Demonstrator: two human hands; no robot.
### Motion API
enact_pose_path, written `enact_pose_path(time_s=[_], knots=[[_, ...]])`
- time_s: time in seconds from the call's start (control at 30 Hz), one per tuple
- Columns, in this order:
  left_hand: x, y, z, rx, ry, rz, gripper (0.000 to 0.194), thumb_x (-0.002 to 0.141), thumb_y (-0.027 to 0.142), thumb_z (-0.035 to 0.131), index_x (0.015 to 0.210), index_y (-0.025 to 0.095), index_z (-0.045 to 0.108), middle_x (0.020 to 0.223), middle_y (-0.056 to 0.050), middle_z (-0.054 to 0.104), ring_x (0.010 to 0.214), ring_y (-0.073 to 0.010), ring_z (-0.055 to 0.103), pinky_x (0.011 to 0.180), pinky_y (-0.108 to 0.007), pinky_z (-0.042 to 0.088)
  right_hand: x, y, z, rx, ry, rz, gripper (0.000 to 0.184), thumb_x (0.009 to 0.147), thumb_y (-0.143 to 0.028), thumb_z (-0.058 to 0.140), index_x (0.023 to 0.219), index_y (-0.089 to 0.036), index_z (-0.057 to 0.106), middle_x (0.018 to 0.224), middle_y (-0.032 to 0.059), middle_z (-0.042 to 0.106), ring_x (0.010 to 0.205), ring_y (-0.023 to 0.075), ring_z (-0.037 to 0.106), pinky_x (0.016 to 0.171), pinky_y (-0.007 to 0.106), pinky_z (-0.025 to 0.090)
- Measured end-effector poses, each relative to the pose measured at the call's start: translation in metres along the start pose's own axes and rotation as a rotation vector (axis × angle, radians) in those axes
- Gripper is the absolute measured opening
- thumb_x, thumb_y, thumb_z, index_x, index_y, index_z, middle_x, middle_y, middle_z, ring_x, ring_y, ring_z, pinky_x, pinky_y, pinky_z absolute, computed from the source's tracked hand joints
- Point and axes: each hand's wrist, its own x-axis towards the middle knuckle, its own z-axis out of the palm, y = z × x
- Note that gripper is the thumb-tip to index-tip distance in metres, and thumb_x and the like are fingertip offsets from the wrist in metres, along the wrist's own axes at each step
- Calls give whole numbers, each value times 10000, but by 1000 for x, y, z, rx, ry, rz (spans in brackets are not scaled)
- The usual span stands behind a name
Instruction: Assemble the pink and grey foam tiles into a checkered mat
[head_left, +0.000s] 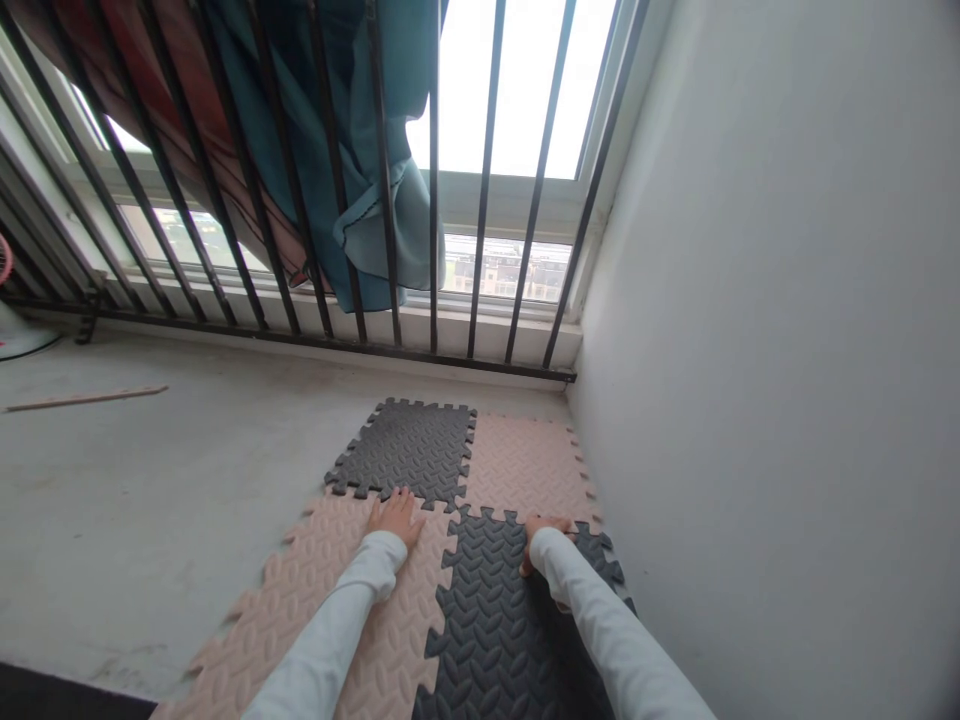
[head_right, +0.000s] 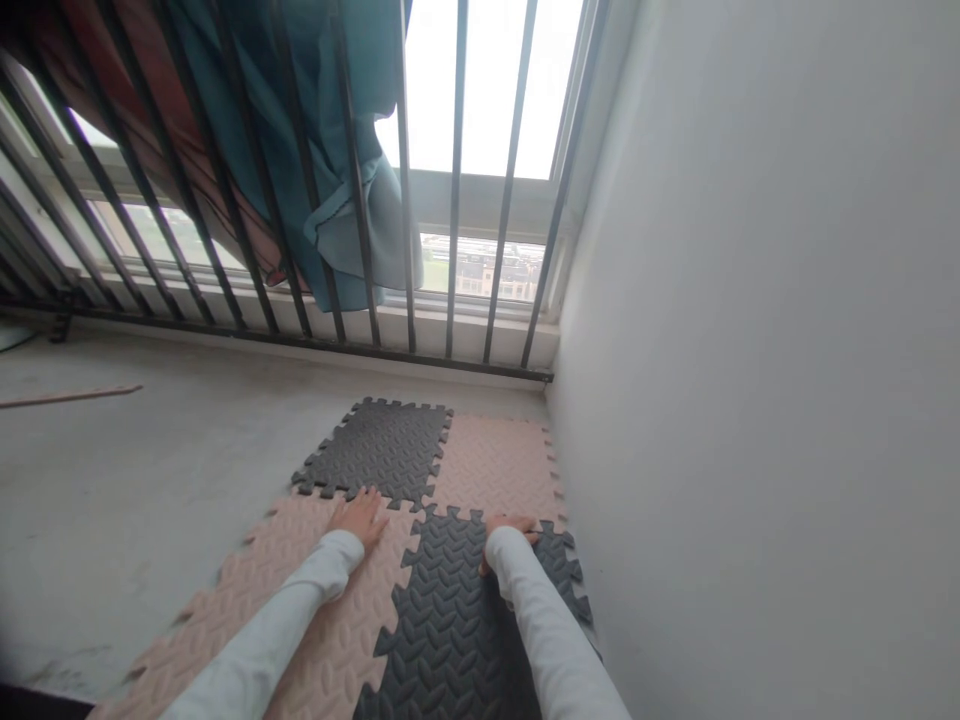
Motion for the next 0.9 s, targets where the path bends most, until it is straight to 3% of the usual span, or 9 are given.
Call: enact_pose_path(time_s=[0.1,0.23,0.53,0.7,0.9], knots=[[-1,-8,-2,-5,24,-14,574,786,413,229,1306,177,277,1417,-42,176,1301,-218,101,1035,-485,103,3,-1,2,-69,-35,80,1162,244,-353,795,1287,-217,300,1358,222,233,1229,427,162,908,600,240],[-3,-17,5,-72,96,-175,578,776,431,285,1308,206,271,1431,-99,107,1294,-252,128,1005,-482,176,5,-2,3,-56,-21,68,1155,245,-365,791,1283,-200,313,1357,232,229,1227,439,148,877,620,258],[2,-21,9,1,249,-176,555,761,426,353,1210,109,435,1270,-152,405,1144,-263,357,909,-350,318,0,-2,-1,-64,-42,62,1169,257,-290,800,1300,-175,283,1362,229,219,1233,429,138,943,577,221],[2,-20,6,9,230,-176,522,775,394,306,1154,82,483,1196,-159,473,1115,-262,368,840,-369,365,-1,-4,-2,-70,-47,70,1155,261,-278,801,1293,-159,296,1354,233,232,1231,430,145,948,565,228],[-7,-16,7,24,196,-159,571,762,374,298,1236,70,386,1329,-163,354,1212,-255,291,931,-444,292,3,-2,0,-41,-40,81,1171,214,-239,804,1280,-167,325,1335,221,282,1222,434,170,947,565,235]])
